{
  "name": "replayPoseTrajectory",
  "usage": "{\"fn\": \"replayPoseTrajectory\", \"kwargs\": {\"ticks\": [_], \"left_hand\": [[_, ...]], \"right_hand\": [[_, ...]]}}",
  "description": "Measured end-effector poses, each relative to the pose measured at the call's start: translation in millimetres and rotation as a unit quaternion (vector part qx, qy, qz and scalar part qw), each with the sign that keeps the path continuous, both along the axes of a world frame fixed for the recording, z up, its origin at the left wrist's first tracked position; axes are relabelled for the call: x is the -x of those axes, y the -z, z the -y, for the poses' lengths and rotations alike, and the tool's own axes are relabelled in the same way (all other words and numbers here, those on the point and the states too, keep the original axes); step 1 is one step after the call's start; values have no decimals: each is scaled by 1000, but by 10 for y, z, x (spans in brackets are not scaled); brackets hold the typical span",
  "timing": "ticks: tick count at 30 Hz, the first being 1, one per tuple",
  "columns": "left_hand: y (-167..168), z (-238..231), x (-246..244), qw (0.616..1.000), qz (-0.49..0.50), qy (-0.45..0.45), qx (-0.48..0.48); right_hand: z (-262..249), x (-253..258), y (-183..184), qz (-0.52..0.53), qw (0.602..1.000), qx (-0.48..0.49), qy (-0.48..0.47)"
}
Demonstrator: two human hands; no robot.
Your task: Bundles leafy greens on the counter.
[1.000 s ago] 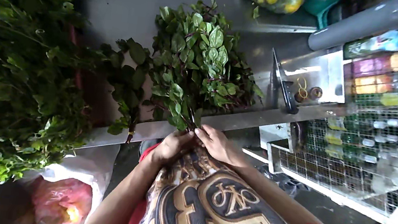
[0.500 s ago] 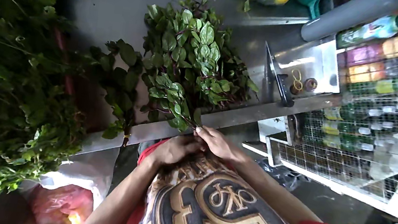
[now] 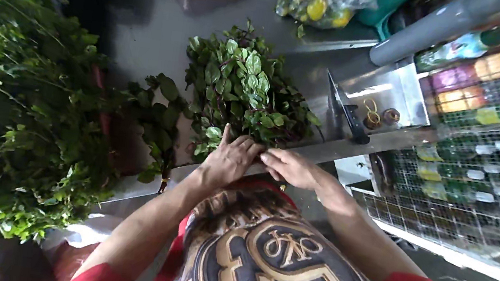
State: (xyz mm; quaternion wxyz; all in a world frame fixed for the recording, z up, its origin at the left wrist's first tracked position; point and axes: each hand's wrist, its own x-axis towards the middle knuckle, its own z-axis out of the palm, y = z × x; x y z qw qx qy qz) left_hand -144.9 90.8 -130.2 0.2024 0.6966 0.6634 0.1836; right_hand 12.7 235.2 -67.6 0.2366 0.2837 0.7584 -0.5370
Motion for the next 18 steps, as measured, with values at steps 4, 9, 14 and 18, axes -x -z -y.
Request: {"fn": "replayPoseTrajectory", "kwargs": {"ticks": [4, 9, 14, 18], "left_hand": [[-398, -48, 555, 978, 166, -125, -24], [-1069, 68, 1323, 839, 402, -256, -260], [-1681, 192, 1269, 721, 454, -316, -417], [-1919, 287, 999, 716, 475, -283, -426]], "right_hand": [[-368, -191, -104, -181, 967, 29, 176], [-1221, -915, -55, -271, 915, -37, 297], [-1964, -1731, 149, -236, 881, -107, 396], [-2431, -2120, 307, -170, 882, -186, 398]]}}
